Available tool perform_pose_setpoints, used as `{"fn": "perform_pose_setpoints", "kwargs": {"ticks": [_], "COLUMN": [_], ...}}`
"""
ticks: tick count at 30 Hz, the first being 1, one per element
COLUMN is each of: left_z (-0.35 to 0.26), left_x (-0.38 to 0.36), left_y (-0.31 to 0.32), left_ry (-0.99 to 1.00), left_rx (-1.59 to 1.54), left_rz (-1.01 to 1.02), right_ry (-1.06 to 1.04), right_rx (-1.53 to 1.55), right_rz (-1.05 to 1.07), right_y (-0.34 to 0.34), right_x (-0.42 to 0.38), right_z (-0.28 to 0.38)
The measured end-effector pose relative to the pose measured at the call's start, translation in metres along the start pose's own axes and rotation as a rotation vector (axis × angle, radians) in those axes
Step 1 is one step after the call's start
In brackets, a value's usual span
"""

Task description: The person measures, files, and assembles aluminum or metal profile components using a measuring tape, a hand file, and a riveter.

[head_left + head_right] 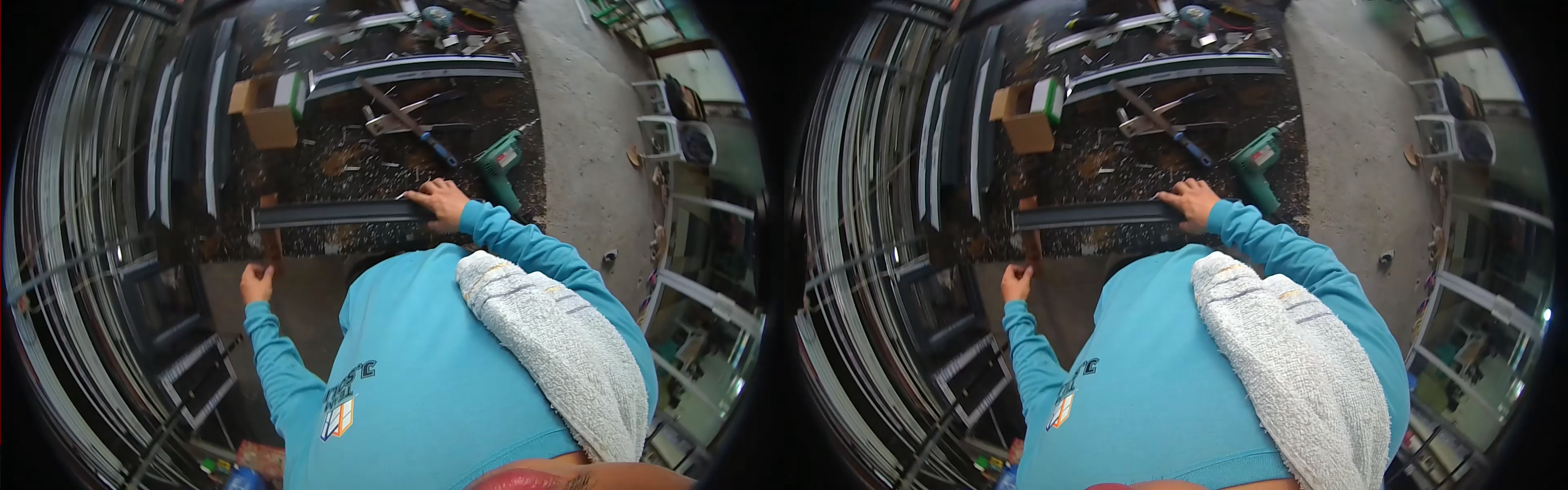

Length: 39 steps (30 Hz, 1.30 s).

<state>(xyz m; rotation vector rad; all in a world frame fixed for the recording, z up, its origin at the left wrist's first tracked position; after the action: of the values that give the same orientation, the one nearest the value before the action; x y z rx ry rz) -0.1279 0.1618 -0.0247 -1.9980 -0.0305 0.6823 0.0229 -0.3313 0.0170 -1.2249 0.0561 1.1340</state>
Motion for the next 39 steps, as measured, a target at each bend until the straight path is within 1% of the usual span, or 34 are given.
{"fn": "perform_pose_setpoints", "kwargs": {"ticks": [1,2,4,5,6,7,8,9,10,11,12,13,14,15,16,17,19,21,23,24,27,28,29,31,32,35,37,39], "left_z": [-0.015,-0.038,-0.088,-0.124,-0.168,-0.213,-0.251,-0.29,-0.329,-0.371,-0.408,-0.435,-0.462,-0.496,-0.521,-0.543,-0.577,-0.597,-0.608,-0.61,-0.611,-0.611,-0.607,-0.603,-0.603,-0.611,-0.623,-0.633], "left_x": [0.006,0.016,0.031,0.04,0.052,0.063,0.079,0.097,0.117,0.134,0.157,0.198,0.239,0.258,0.281,0.292,0.306,0.325,0.329,0.327,0.327,0.333,0.337,0.339,0.339,0.322,0.317,0.321], "left_y": [-0.01,-0.019,-0.037,-0.045,-0.049,-0.048,-0.039,-0.03,-0.017,-0.006,0.009,0.037,0.066,0.073,0.082,0.082,0.09,0.102,0.101,0.104,0.109,0.11,0.111,0.112,0.109,0.103,0.105,0.113], "left_ry": [0.009,0.065,0.168,0.26,0.347,0.404,0.474,0.634,0.769,0.81,0.811,0.878,0.846,0.781,0.609,0.59,0.545,0.612,0.763,0.845,0.906,0.881,0.877,0.792,0.798,0.684,0.726,0.579], "left_rx": [0.166,0.109,-0.004,-0.071,-0.137,-0.209,-0.29,-0.299,-0.314,-0.333,-0.37,-0.413,-0.43,-0.418,-0.341,-0.15,-0.041,0.111,0.281,0.411,0.451,0.398,0.329,0.276,0.287,0.049,0.185,0.347], "left_rz": [-0.041,-0.054,-0.082,-0.067,-0.048,-0.014,0.074,0.128,0.172,0.247,0.342,0.362,0.317,0.279,0.255,0.16,0.083,0.03,0.052,-0.043,0.055,0.076,0.051,0.078,0.081,0.107,0.129,0.141], "right_ry": [-0.014,-0.031,-0.121,-0.157,-0.094,0.062,0.269,0.503,0.607,0.711,0.701,0.686,0.698,0.707,0.713,0.718,0.702,0.714,0.718,0.727,0.731,0.736,0.737,0.728,0.73,0.734,0.732,0.722], "right_rx": [-0.039,-0.045,0.164,0.29,0.38,0.403,0.264,0.201,0.173,0.148,0.275,0.402,0.343,0.36,0.375,0.387,0.394,0.412,0.407,0.405,0.428,0.429,0.426,0.434,0.436,0.431,0.418,0.421], "right_rz": [-0.046,-0.12,-0.341,-0.456,-0.612,-0.767,-0.89,-0.876,-0.838,-0.797,-0.749,-0.701,-0.738,-0.749,-0.76,-0.77,-0.812,-0.795,-0.791,-0.784,-0.783,-0.779,-0.775,-0.782,-0.783,-0.776,-0.781,-0.786], "right_y": [0.004,0.006,-0.001,-0.008,-0.015,-0.02,-0.016,-0.011,0.0,0.015,0.032,0.049,0.059,0.061,0.061,0.058,0.058,0.056,0.055,0.056,0.053,0.052,0.05,0.05,0.05,0.051,0.05,0.051], "right_x": [-0.004,-0.009,-0.029,-0.042,-0.057,-0.072,-0.081,-0.09,-0.094,-0.092,-0.087,-0.08,-0.074,-0.073,-0.073,-0.073,-0.073,-0.074,-0.074,-0.074,-0.077,-0.077,-0.077,-0.076,-0.076,-0.076,-0.076,-0.074], "right_z": [-0.002,-0.003,-0.013,-0.021,-0.029,-0.039,-0.054,-0.068,-0.081,-0.093,-0.099,-0.102,-0.104,-0.104,-0.104,-0.104,-0.105,-0.105,-0.108,-0.108,-0.105,-0.104,-0.105,-0.105,-0.105,-0.105,-0.104,-0.104]}}
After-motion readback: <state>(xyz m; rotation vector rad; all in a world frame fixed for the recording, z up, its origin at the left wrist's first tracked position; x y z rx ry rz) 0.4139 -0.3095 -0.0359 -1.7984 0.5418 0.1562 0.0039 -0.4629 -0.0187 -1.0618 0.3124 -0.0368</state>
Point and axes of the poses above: each hand's wrist, its own x-axis towards the middle knuckle, its own y-axis out of the palm, z = x × y, the point moved 1 cm from there along x, towards the middle knuckle, and after that the axes turned 13 degrees about z, right-handed, at the moved point
